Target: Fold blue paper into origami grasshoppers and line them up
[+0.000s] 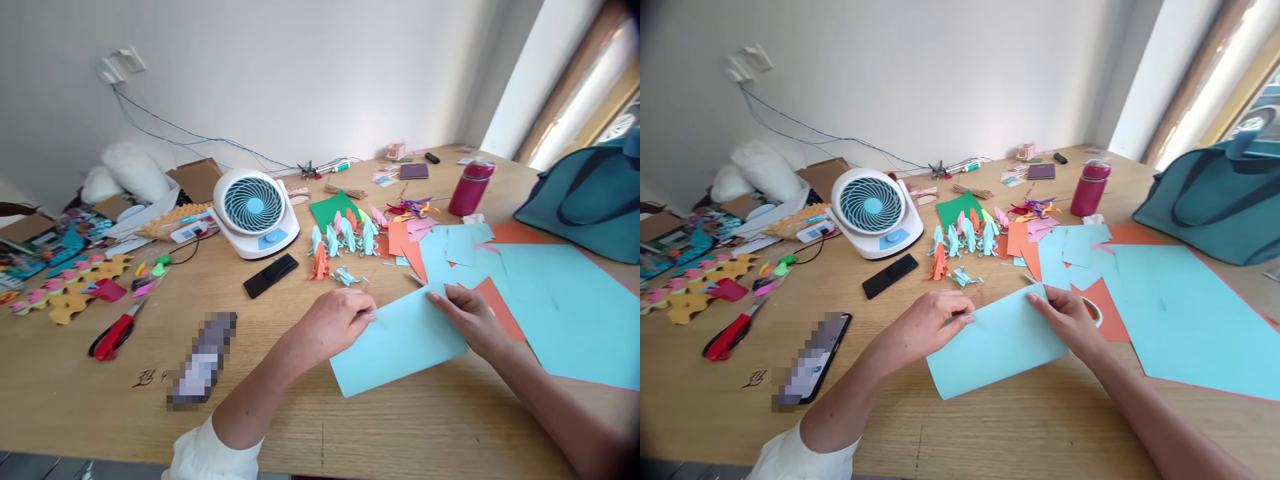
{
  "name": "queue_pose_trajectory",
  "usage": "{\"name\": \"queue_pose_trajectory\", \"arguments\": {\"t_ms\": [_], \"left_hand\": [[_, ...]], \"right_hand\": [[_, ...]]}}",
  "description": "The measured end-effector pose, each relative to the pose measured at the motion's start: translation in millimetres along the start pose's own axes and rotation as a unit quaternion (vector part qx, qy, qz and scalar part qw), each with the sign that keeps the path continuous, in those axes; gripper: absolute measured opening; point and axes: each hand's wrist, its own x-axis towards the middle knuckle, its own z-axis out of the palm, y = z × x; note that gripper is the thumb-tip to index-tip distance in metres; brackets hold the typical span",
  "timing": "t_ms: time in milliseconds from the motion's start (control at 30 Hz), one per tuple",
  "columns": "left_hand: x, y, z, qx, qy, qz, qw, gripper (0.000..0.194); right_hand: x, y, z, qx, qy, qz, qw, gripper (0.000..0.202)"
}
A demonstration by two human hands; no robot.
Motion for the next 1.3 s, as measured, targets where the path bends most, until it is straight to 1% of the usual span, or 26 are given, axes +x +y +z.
{"name": "queue_pose_trajectory", "arguments": {"t_ms": [167,300,400,500,633,733,833,1000,1100,1300], "left_hand": [[0.1,-1.2,-3.6,-0.001,-0.007,-0.02,1.0,0.015],[-1.0,-4.4,-5.1,0.012,-0.014,-0.031,0.999,0.018],[-2.3,-6.9,-6.9,0.013,-0.017,-0.038,0.999,0.02],[-3.2,-7.7,-9.8,0.006,-0.023,-0.049,0.998,0.022],[-3.8,-7.5,-13.4,0.001,-0.041,-0.064,0.997,0.024],[-4.8,-7.5,-15.7,0.0,-0.055,-0.066,0.996,0.023],[-5.9,-7.7,-17.5,0.002,-0.069,-0.075,0.995,0.023],[-4.2,-5.9,-14.9,-0.013,-0.088,-0.092,0.992,0.018],[-2.4,-2.9,-11.3,-0.006,-0.093,-0.091,0.992,0.022],[0.2,-0.4,-8.1,0.01,-0.093,-0.095,0.991,0.029]], "right_hand": [[-0.7,-6.7,1.3,0.021,-0.027,0.002,0.999,0.051],[-2.9,-6.9,2.2,0.061,-0.05,0.007,0.997,0.049],[-3.1,-6.9,4.2,0.081,-0.057,0.008,0.995,0.049],[-1.7,-5.7,5.8,0.094,-0.066,0.005,0.993,0.047],[0.3,1.3,6.7,0.111,-0.081,-0.004,0.991,0.04],[-0.1,4.9,8.2,0.142,-0.099,0.02,0.985,0.035],[-2.3,1.7,11.5,0.175,-0.114,0.055,0.977,0.034],[-8.8,-9.2,18.9,0.187,-0.137,0.067,0.971,0.038],[-11.6,-12.1,21.7,0.186,-0.155,0.072,0.968,0.039],[-11.9,-11.8,23.1,0.176,-0.148,0.067,0.971,0.045]]}}
